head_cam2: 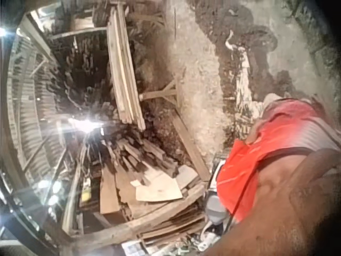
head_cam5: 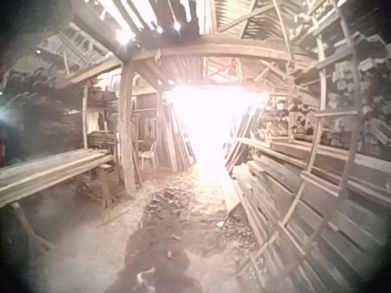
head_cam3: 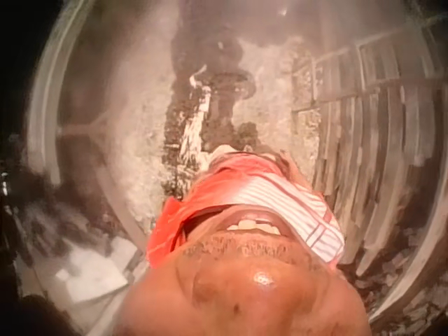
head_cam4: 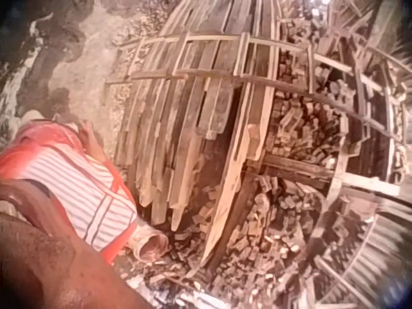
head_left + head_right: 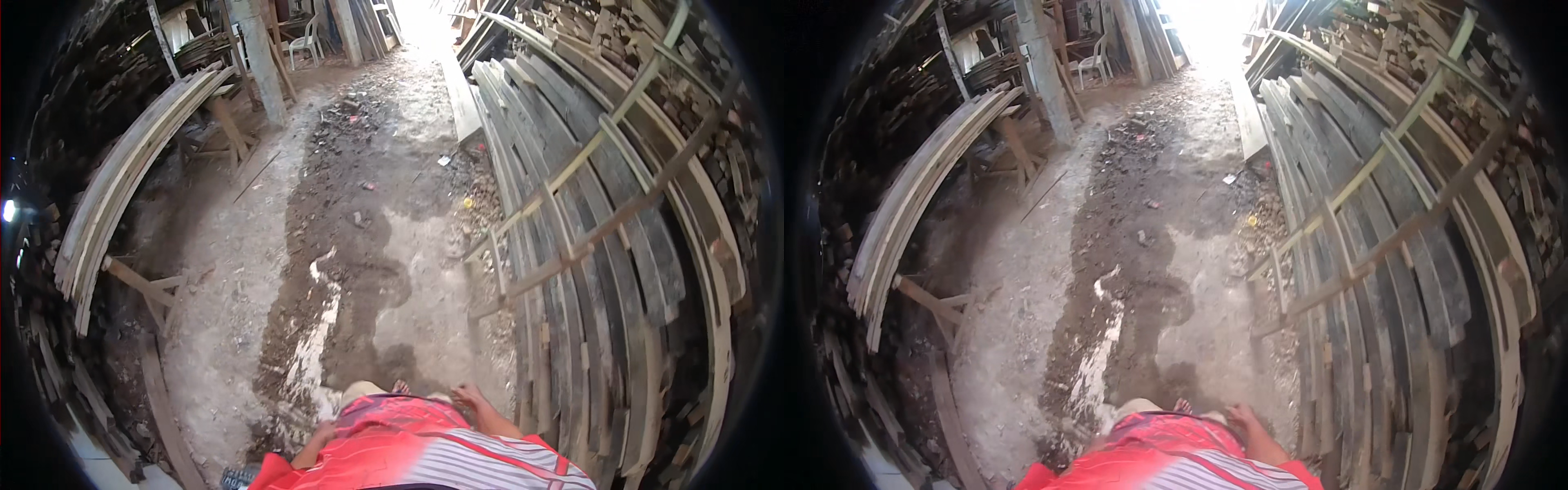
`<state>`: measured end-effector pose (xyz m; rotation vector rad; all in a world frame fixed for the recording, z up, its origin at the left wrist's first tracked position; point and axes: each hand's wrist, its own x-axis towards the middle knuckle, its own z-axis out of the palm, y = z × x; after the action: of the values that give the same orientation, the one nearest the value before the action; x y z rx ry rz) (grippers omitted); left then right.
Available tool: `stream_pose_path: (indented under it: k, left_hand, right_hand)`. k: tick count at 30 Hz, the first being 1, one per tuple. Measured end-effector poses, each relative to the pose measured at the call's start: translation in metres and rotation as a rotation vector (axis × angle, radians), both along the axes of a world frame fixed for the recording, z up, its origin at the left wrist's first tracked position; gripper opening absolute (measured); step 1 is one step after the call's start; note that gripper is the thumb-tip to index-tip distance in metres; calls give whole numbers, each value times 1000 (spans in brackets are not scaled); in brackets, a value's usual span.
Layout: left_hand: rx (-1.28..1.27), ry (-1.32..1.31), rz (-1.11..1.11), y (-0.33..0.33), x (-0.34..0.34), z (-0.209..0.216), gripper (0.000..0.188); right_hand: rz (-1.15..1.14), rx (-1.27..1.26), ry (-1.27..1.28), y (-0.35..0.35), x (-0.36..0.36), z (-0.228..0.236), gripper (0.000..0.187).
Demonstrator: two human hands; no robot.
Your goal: The person extracts nails from a wooden board using pincers while holding a screwdriver in the other hand.
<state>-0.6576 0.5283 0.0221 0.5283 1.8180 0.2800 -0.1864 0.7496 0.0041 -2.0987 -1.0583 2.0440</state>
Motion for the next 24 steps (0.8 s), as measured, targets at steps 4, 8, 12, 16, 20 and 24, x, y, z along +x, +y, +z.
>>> stream_pose_path:
  k: [4,8,12,16,20,24]
  left_hand:
    - [-107,109,50,63,-39,18,37]
    - [-178,179,-25,158,-87,14,40]
    - [-132,279,-157,295,-155,12,44]
    - [207,434,-545,502,-224,-3,47]
    - [582,274,-164,754,-342,91,43]
    - [1127,154,-135,1042,-329,298,34]
  right_hand:
    - [183,365,-4,183,-141,92,38]
    - [192,518,23,310,-192,98,39]
    - [293,551,-173,389,-196,41,27]
    - [-4,158,-177,392,-139,-27,38]
    - [-43,121,-263,439,-215,84,30]
    - [242,169,-344,497,-179,-15,34]
